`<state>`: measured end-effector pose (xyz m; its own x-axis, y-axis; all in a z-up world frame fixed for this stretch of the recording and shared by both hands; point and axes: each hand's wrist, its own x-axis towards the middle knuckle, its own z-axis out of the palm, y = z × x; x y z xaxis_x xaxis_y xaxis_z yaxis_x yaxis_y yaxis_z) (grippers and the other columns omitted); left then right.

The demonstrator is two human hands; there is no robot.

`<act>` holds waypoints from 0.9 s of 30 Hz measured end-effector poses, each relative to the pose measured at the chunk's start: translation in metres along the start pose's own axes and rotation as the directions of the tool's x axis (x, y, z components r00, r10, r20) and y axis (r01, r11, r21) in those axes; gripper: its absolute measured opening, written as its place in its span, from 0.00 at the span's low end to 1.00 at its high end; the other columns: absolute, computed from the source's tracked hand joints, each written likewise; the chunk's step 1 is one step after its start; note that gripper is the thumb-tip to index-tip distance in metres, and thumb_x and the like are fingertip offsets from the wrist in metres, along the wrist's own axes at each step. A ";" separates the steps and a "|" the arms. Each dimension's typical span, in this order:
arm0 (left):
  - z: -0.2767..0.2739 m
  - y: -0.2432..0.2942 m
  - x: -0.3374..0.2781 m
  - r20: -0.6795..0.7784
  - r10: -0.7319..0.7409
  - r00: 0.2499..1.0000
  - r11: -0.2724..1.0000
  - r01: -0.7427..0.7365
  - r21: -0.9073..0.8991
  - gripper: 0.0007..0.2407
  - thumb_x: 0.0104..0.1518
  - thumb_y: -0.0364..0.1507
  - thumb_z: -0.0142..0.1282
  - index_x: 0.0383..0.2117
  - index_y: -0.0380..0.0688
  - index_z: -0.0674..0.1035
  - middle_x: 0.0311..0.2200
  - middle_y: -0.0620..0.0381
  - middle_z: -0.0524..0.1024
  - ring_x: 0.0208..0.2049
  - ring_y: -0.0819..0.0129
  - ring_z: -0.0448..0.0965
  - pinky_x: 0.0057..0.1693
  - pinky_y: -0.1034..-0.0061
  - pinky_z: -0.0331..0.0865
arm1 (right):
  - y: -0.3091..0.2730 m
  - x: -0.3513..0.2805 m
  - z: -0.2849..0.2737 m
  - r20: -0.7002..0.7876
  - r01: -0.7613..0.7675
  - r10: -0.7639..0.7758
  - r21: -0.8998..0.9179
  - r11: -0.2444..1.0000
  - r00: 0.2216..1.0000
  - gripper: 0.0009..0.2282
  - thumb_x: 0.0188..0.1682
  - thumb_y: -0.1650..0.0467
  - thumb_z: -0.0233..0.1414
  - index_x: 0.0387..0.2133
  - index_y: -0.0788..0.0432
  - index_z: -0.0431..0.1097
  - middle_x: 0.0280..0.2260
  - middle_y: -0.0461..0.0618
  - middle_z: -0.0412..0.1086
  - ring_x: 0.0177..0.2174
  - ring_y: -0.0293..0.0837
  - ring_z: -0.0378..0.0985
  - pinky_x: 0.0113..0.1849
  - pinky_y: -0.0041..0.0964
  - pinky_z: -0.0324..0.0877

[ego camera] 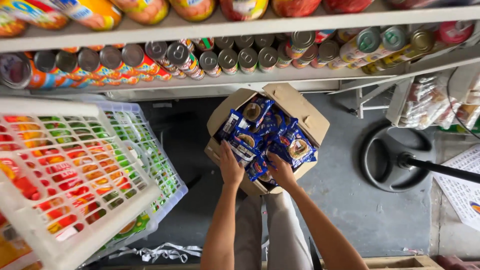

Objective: The recorder is taking instant noodle packages from a cardboard box and stacking them neatly on a grocery store shelf.

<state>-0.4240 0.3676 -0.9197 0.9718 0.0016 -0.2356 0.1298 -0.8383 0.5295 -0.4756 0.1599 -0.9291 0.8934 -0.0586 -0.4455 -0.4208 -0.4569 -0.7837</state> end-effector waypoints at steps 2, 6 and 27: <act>0.003 -0.014 0.018 0.007 -0.007 1.000 0.999 0.007 0.049 0.42 0.47 0.22 0.63 0.70 0.39 0.50 0.69 0.38 0.54 0.69 0.42 0.53 0.68 0.50 0.54 | 0.003 0.011 0.015 -0.002 0.006 -0.006 0.041 0.999 1.000 0.23 0.46 0.72 0.58 0.58 0.55 0.65 0.47 0.57 0.76 0.45 0.52 0.81 0.45 0.43 0.76; 0.013 -0.040 0.047 0.167 0.006 0.986 0.987 -0.032 0.157 0.42 0.47 0.26 0.66 0.69 0.42 0.52 0.66 0.45 0.59 0.69 0.47 0.55 0.67 0.43 0.50 | 0.002 0.033 0.038 -0.133 0.134 -0.135 -0.013 0.991 0.982 0.26 0.42 0.72 0.62 0.56 0.59 0.66 0.47 0.61 0.75 0.46 0.59 0.79 0.46 0.46 0.72; -0.058 0.035 -0.071 0.278 -0.295 0.914 0.373 0.378 -0.848 0.15 0.57 0.38 0.63 0.39 0.36 0.81 0.33 0.61 0.78 0.35 0.74 0.74 0.43 0.75 0.68 | -0.111 -0.053 -0.067 -0.087 -0.049 0.135 0.637 0.769 0.987 0.08 0.52 0.71 0.57 0.41 0.64 0.73 0.30 0.41 0.71 0.31 0.31 0.69 0.33 0.27 0.65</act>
<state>-0.4766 0.3699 -0.8369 0.7954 0.0976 -0.5982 0.5824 0.1504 0.7989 -0.4657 0.1545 -0.7897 0.8385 -0.1974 -0.5079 -0.4679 0.2167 -0.8568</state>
